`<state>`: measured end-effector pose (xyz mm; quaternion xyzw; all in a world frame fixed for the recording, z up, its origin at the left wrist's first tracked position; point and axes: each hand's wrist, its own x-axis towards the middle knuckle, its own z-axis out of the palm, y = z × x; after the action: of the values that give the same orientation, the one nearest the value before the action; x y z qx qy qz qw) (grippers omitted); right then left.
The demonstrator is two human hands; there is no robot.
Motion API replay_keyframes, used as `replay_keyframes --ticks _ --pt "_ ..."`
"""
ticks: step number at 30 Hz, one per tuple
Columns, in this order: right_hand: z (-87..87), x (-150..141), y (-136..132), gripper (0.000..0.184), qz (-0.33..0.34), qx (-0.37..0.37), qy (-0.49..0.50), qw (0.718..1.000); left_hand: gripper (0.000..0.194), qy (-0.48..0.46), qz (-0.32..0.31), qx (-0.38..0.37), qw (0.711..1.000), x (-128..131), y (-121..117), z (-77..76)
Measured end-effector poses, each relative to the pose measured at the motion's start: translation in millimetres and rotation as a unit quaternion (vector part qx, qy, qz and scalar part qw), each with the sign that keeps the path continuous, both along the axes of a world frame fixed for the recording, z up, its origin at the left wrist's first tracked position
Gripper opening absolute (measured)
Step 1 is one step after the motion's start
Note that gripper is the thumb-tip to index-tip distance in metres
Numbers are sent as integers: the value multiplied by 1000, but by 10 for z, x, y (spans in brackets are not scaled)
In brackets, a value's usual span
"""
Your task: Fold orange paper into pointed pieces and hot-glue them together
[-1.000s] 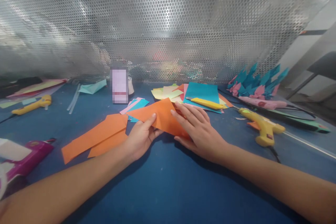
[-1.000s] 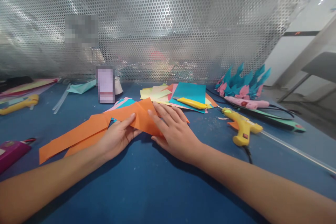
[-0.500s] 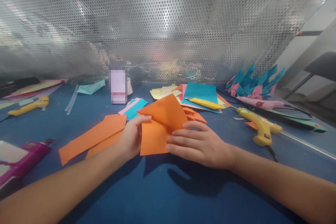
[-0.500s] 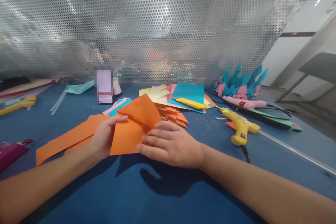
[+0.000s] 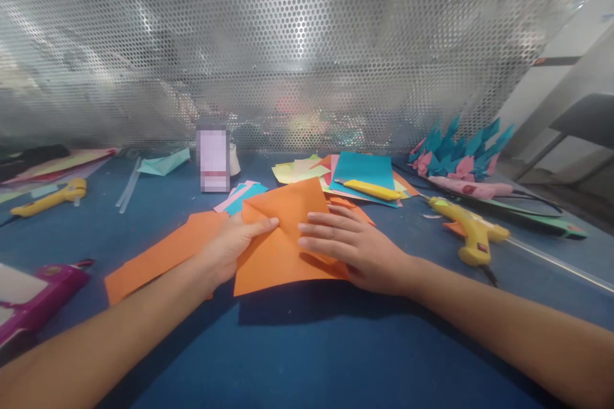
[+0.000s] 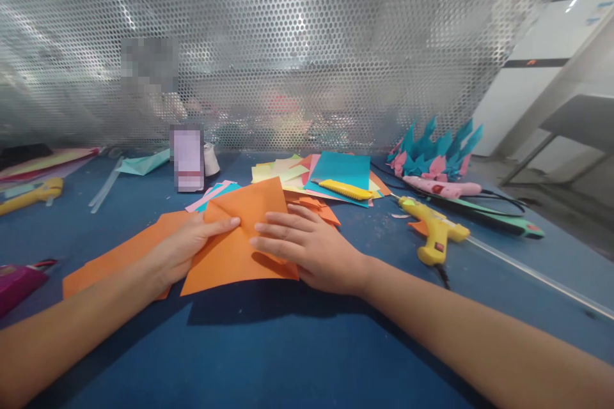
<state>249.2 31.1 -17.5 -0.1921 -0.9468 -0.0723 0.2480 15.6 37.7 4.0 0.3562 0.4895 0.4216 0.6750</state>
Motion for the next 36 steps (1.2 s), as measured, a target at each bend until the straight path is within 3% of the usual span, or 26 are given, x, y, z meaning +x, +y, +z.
replay_keyframes --ticks 5,8,13,20,25,31,33,36 --pt "30 24 -2 32 14 48 17 999 44 -11 -15 -21 1000 36 -118 -25" --pt "42 25 -18 34 1 46 18 999 47 -22 -35 -37 998 53 -206 -64" --pt "30 17 -20 30 23 35 29 999 49 -43 -23 1 999 78 -249 -111" --pt "-1 4 51 26 5 -82 82 993 43 -5 -48 93 994 109 -245 -178" --pt "14 -7 85 29 -26 -122 111 986 30 43 -71 144 986 106 -252 -207" --pt "-11 -6 105 25 -56 -106 200 972 23 40 -197 204 958 102 -282 -141" --pt "-32 -6 124 27 -86 -111 251 958 22 38 -190 206 959 104 -289 -139" --pt "-58 -9 151 28 -95 -200 305 926 29 34 -155 195 968 110 -284 -165"
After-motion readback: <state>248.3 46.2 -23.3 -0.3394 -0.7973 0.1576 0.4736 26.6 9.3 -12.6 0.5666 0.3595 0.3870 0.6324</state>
